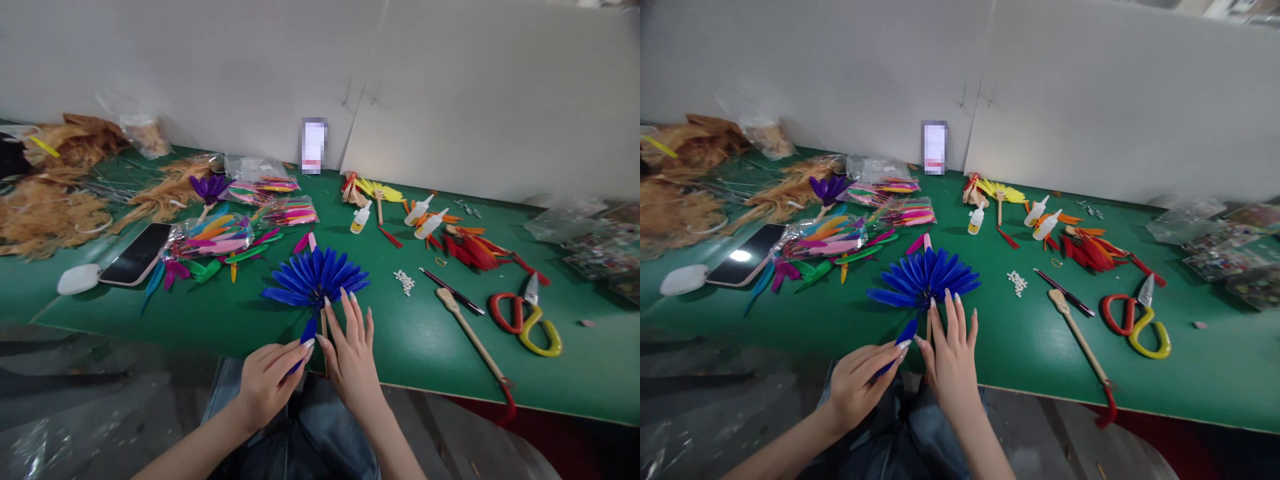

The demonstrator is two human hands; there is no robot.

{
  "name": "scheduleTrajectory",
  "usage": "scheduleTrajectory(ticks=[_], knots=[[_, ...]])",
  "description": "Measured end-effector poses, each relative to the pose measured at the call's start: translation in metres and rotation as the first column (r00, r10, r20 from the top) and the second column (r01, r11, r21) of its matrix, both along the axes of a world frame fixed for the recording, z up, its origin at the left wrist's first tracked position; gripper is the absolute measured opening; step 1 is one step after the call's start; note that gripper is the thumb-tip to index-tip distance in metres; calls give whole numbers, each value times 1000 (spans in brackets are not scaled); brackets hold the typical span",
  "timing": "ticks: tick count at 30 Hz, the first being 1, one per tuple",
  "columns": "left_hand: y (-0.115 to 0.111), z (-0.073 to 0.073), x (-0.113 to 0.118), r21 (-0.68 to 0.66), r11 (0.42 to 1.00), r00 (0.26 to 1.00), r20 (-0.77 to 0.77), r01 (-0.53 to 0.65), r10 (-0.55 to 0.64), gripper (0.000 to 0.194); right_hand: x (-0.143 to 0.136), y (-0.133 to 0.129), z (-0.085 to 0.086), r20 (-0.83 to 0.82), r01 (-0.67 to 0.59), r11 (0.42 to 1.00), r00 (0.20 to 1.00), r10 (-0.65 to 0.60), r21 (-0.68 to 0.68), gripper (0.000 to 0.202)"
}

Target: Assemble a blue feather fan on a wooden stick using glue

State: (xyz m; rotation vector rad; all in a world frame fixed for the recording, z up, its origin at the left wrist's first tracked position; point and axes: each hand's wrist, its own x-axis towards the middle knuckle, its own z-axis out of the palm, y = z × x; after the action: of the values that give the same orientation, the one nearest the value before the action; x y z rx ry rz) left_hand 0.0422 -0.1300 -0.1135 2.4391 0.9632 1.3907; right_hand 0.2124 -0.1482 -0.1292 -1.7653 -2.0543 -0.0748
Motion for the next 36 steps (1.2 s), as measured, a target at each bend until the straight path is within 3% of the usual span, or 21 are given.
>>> scheduleTrajectory(ticks=[19, 24, 28, 30, 33, 36], knots=[[-1, 7, -2, -34, 999, 998, 52, -41, 43, 18, 0, 0, 0, 11, -21, 1000, 1000, 21, 2, 48], [-1, 11, -8, -57, 993, 983, 142, -106, 113, 20, 0, 0, -2, 1, -12, 1000, 1000, 12, 3, 49], [4, 25, -15, -47, 987, 945, 286, -151, 158, 24, -1, -1, -2, -13, -12, 1000, 1000, 12, 1, 50], [10, 33, -18, -102, 978, 913, 353, -182, 207, 22, -1, 0, -2, -29, -21, 1000, 999, 21, 4, 50], [22, 46, -21, -325, 925, 833, 443, -196, 332, 8, 0, -1, 0, -103, -32, 999, 994, 32, 4, 51], [36, 59, -24, -568, 821, 734, 537, -51, 417, 11, 4, -4, 6, -284, 7, 999, 959, 3, 35, 50]])
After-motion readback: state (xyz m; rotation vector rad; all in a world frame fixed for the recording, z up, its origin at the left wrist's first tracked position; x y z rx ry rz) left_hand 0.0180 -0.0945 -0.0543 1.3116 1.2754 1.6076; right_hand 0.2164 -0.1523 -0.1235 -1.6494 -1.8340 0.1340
